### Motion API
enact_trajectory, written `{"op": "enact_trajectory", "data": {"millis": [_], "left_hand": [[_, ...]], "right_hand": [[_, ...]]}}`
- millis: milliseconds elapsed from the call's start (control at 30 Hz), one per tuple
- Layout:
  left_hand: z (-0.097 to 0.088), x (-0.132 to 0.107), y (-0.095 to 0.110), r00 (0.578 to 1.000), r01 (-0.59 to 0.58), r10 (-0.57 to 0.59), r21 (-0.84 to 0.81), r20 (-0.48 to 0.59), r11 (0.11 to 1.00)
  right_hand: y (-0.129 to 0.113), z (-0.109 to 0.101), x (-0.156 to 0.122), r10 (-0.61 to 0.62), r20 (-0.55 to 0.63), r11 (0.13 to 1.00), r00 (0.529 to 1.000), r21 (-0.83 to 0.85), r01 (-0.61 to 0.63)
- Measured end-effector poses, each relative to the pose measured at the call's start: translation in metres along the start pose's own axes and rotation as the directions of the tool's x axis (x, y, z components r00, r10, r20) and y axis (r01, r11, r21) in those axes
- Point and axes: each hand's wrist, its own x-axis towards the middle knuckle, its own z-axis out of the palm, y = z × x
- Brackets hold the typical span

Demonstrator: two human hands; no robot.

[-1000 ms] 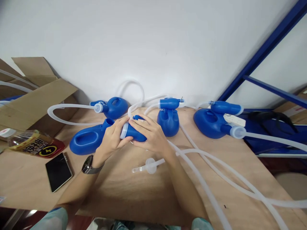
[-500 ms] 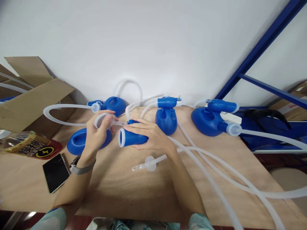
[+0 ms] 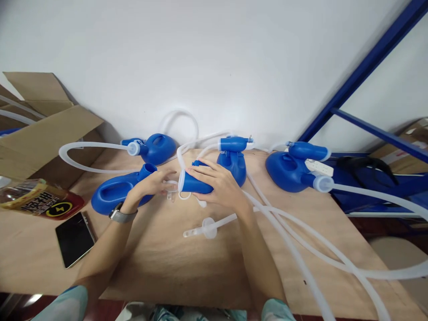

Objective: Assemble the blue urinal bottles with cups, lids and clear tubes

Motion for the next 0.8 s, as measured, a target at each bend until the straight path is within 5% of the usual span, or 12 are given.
{"op": "enact_trajectory", "data": {"millis": [167, 233, 333, 467, 633, 800], "left_hand": [[-0.004, -0.009, 0.018, 0.970, 0.065, -0.002, 0.250, -0.245, 0.966], [-0.012, -0.025, 0.037, 0.958, -0.130, 0.164, 0.154, -0.236, 0.980], [-0.017, -0.047, 0.067, 0.849, -0.495, 0.466, -0.064, -0.249, 0.867], [-0.009, -0.060, 0.086, 0.742, -0.612, 0.579, 0.009, -0.338, 0.791], [-0.011, -0.060, 0.084, 0.681, -0.705, 0.691, 0.041, -0.242, 0.708], [-0.027, -0.067, 0.079, 0.695, -0.717, 0.708, -0.051, -0.127, 0.695]], "right_hand": [[0.001, -0.001, 0.000, 0.008, -0.021, 0.994, 1.000, -0.111, -0.010], [0.001, -0.002, 0.000, 0.015, -0.016, 0.988, 1.000, -0.153, -0.017], [-0.001, -0.002, 0.001, 0.008, -0.003, 0.983, 1.000, -0.183, -0.009], [-0.006, 0.001, 0.003, -0.023, 0.009, 0.988, 1.000, -0.153, 0.024], [-0.010, 0.003, 0.004, -0.097, 0.063, 0.995, 0.993, -0.022, 0.099], [-0.014, -0.009, 0.003, -0.117, 0.144, 0.993, 0.983, 0.013, 0.116]]}}
